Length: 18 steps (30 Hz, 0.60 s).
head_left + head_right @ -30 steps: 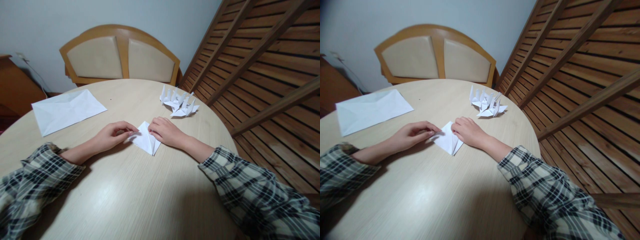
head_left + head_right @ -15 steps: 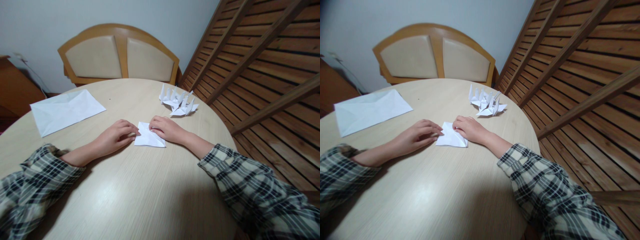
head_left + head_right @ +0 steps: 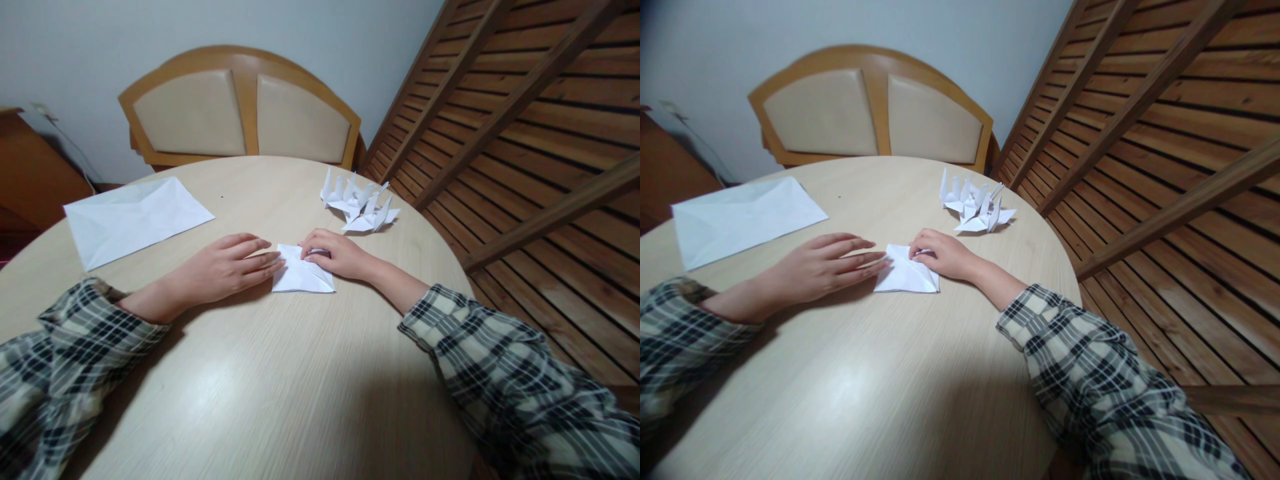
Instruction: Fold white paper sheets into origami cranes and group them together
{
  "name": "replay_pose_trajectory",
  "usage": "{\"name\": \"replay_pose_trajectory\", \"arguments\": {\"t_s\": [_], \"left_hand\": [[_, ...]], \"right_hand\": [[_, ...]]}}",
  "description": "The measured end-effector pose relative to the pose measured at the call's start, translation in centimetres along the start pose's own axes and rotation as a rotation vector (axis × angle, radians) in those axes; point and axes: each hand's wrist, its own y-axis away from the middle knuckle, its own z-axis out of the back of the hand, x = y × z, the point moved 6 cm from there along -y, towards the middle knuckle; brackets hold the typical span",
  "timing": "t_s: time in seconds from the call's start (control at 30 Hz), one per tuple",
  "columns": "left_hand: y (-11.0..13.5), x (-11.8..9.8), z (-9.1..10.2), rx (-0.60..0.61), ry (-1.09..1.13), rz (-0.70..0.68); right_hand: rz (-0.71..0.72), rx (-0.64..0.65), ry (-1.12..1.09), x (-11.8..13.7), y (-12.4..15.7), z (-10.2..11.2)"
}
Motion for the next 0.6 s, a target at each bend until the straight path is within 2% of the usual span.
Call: {"name": "replay_pose_trajectory", "arguments": {"t_s": [0.3,0.47,0.6], "left_hand": [[-0.25,-0.21,-0.01,0.023,0.054,0.045],[-0.74,-0.86,-0.18,-0.023,-0.056,-0.01],[-0.88,-0.98,-0.68,-0.07,0.005,-0.023]], "right_hand": [[-0.013,-0.01,-0.019,-0.29,-0.11,-0.1],[0.001,-0.019,-0.015,-0.06,-0.14,-0.43],[0.013,-0.015,-0.016,0.22,-0.19,-0.71]]}}
